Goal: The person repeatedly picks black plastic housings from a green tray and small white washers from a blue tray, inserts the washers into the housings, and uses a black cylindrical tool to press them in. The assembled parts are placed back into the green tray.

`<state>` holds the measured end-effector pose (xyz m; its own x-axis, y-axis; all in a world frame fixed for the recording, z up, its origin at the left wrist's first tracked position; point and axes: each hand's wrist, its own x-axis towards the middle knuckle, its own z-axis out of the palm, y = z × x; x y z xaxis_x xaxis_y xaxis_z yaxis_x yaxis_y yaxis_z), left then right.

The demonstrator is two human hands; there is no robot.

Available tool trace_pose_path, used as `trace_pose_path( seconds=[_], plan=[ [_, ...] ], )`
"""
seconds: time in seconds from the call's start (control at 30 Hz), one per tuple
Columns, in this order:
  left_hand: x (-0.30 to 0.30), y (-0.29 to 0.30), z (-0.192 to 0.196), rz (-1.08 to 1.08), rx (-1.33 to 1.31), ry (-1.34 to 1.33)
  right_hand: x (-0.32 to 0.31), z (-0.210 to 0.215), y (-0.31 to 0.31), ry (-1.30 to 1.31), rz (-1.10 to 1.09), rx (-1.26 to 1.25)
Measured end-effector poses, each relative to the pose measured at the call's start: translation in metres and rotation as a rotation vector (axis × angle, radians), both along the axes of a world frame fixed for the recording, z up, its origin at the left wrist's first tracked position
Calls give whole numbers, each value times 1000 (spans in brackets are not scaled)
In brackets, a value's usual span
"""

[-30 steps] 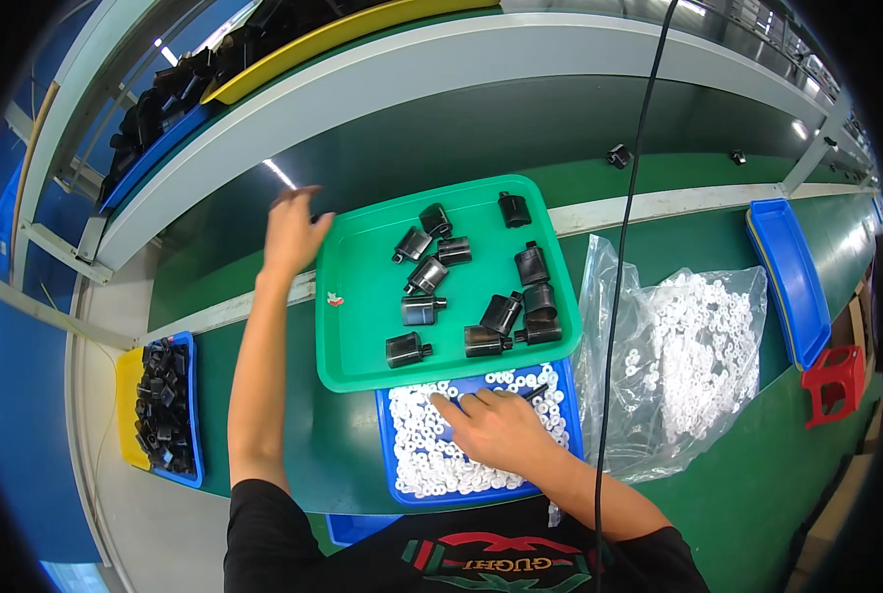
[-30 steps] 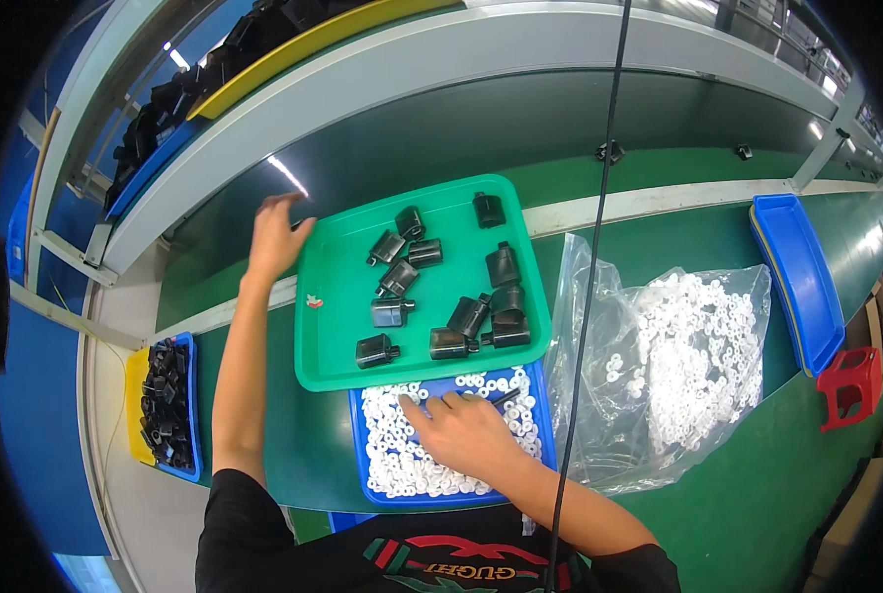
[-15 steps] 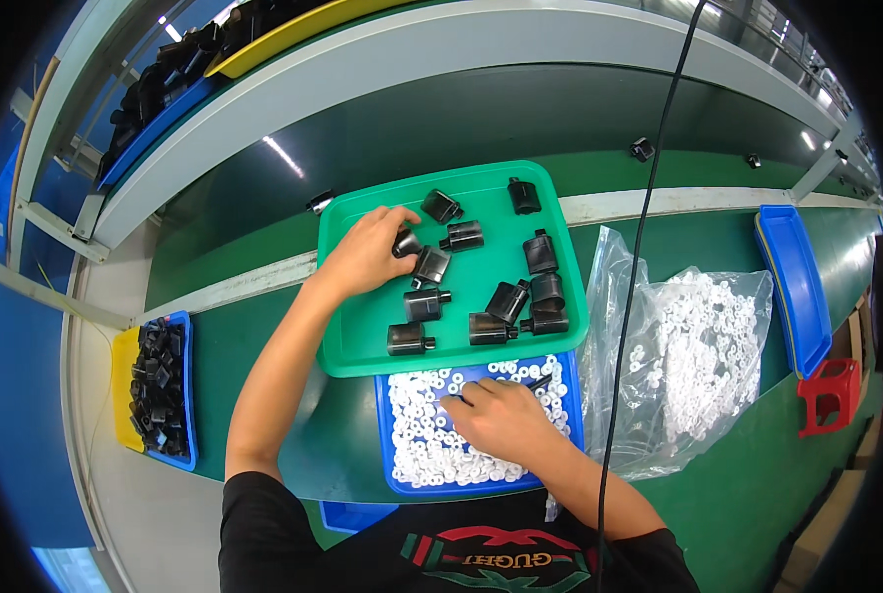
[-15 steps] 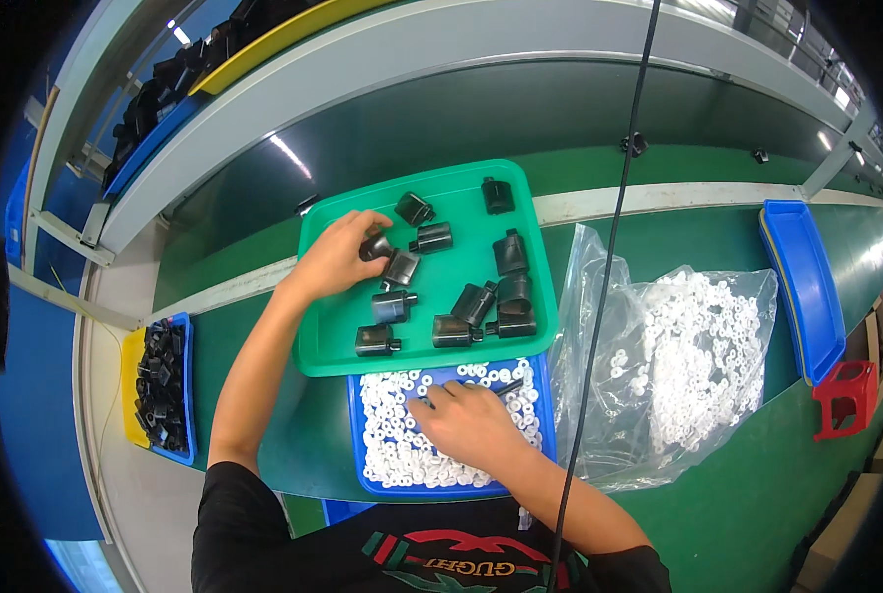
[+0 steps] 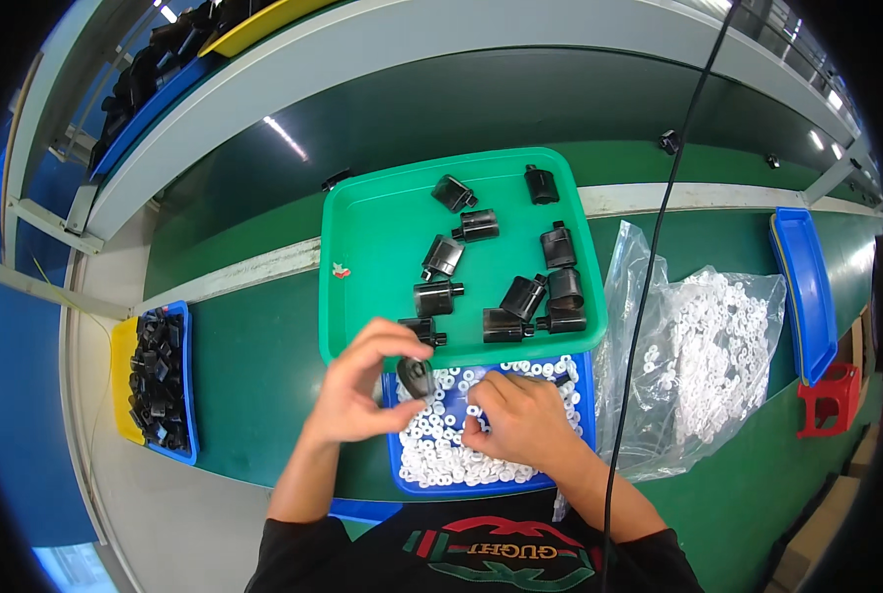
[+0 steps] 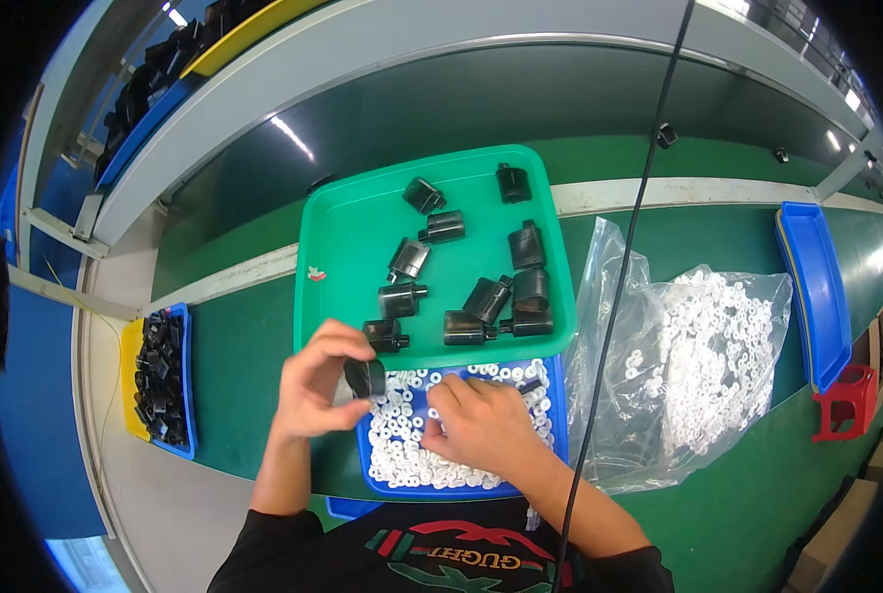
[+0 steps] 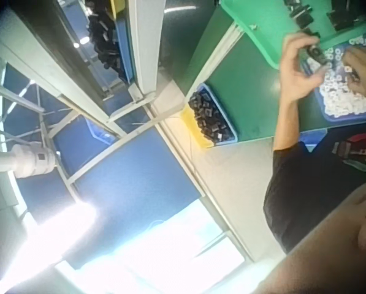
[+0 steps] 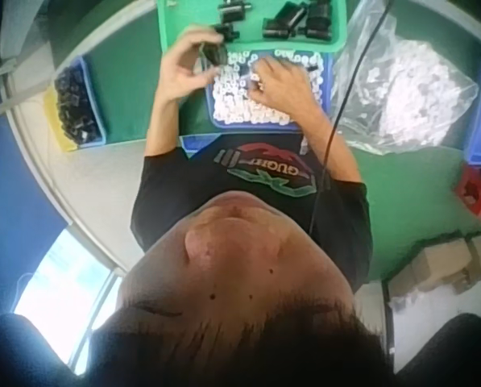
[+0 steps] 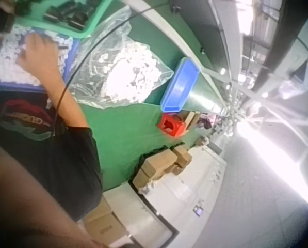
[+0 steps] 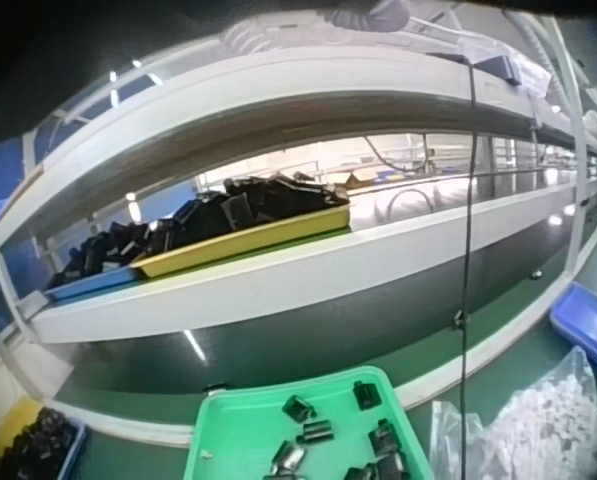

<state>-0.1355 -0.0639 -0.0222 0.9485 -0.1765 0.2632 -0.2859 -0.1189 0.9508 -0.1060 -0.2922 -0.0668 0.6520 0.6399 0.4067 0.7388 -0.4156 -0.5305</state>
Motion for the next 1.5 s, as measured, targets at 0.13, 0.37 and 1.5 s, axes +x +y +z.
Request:
trace_pose_path(
  seconds=[0.13,0.37,1.5],
  plan=[
    [-16,-15,-11,-17,-282,36,1,-11,2,-9,-50,-70],
    [-19,-19,-21,35,-110,-30,2,0,1,34,-9,-38],
    [-31,-35,-20,164,200,-126,-6,62,-2,129,97,204]
  ],
)
